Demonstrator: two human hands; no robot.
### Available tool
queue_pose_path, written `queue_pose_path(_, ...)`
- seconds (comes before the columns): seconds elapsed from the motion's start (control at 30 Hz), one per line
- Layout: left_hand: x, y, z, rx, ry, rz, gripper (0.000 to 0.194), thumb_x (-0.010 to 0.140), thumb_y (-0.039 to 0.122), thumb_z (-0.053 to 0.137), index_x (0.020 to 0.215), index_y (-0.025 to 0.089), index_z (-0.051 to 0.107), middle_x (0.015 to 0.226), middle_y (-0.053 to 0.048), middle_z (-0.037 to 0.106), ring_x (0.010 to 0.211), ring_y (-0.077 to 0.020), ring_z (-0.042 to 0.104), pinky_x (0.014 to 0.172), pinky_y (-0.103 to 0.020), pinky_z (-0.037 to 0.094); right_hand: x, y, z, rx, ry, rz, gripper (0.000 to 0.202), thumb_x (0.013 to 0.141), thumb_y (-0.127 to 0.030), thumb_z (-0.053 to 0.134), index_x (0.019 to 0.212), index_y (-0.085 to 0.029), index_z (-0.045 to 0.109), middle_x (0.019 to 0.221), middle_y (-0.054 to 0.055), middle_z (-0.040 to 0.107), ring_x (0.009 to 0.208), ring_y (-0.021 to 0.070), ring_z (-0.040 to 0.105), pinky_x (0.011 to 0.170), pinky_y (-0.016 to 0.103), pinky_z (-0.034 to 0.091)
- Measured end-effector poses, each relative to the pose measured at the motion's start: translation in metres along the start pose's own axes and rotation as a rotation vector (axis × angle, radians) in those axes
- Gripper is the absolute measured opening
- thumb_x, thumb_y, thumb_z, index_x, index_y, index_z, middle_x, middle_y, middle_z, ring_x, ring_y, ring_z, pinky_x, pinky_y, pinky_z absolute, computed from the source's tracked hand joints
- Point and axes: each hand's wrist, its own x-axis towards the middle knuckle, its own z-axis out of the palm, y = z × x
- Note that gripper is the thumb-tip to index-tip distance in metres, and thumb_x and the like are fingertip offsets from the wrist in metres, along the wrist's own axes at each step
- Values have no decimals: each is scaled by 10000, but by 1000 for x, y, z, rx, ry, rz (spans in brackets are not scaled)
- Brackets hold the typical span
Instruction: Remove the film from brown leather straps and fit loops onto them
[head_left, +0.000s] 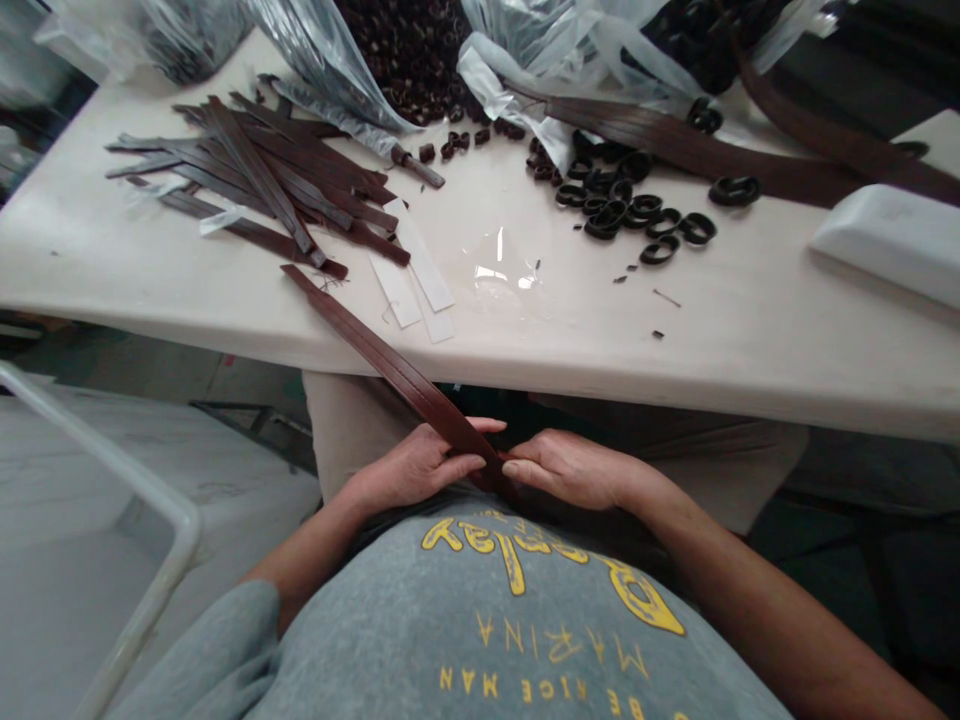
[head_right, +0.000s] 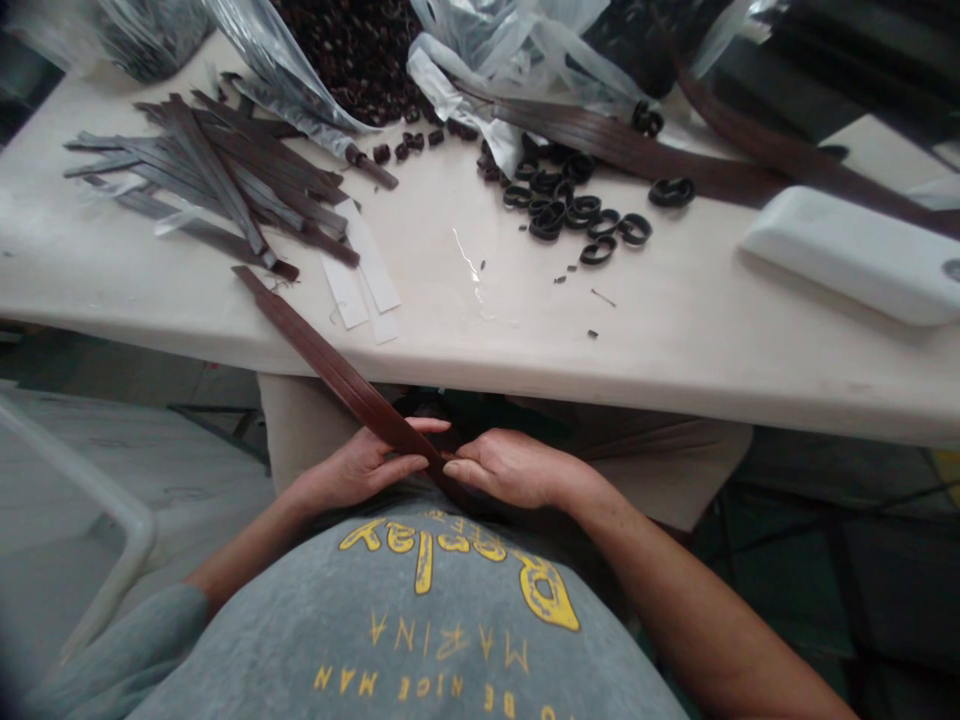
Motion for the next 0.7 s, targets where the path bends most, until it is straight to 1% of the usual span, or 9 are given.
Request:
queue_pose_path(0.17,0,-3,0,-16,9,-8,403,919,228,568,1321,223,597,1194,-83,712,1047,-218,670,980,-401,518,0,-4,0,-17,-4,-6,472,1022,-437,347,802,-141,641,695,18,600,584,127,471,566,252,334)
queue_pose_path(0.3,-2,0,-4,-32,-7,-17,426,920,224,563,1345,219,569,1120,-71,738,1019,-213,683,962,-385,523,-1,-12,-1,-30,18,7,443,1017,-411,377,805,-143,660,694,19,616,581,126,477,570,256,322)
queue_pose_path(0.37,-2,1,-3,-46,8,-26,427,912,218,569,1339,214,568,1093,-66,742,994,-207,689,948,-375,527,-3,-15,-2,-39,37,19,439,1017,-405,383,803,-143,662,694,20,617,576,122,468,570,256,316)
queue_pose_path(0.43,-1,2,-1,-92,55,-48,377,887,219,597,1263,198,613,1061,-67,742,945,-204,697,913,-364,541,-4,-17,-2,-50,54,31,444,1016,-412,386,785,-144,653,667,10,586,564,117,448,562,253,304)
queue_pose_path(0.53,-1,-1,6,-285,196,-134,283,829,256,667,1094,161,650,968,-61,745,850,-202,707,804,-336,578,-4,-17,-3,-57,83,30,455,1014,-428,389,749,-147,629,635,-4,537,555,113,425,557,249,293)
queue_pose_path(0.6,-1,-3,10,-446,284,-183,285,791,294,713,1027,153,636,914,-51,747,800,-198,706,729,-311,588,-3,-17,-4,-61,94,18,461,1016,-435,382,737,-149,613,624,-9,517,549,111,410,556,249,291)
queue_pose_path(0.7,-2,-1,13,-566,339,-200,293,773,338,747,970,150,640,885,-43,747,754,-183,693,678,-285,582,-1,-17,-5,-51,102,-4,467,1019,-444,367,738,-154,601,618,-15,500,542,111,401,552,249,297)
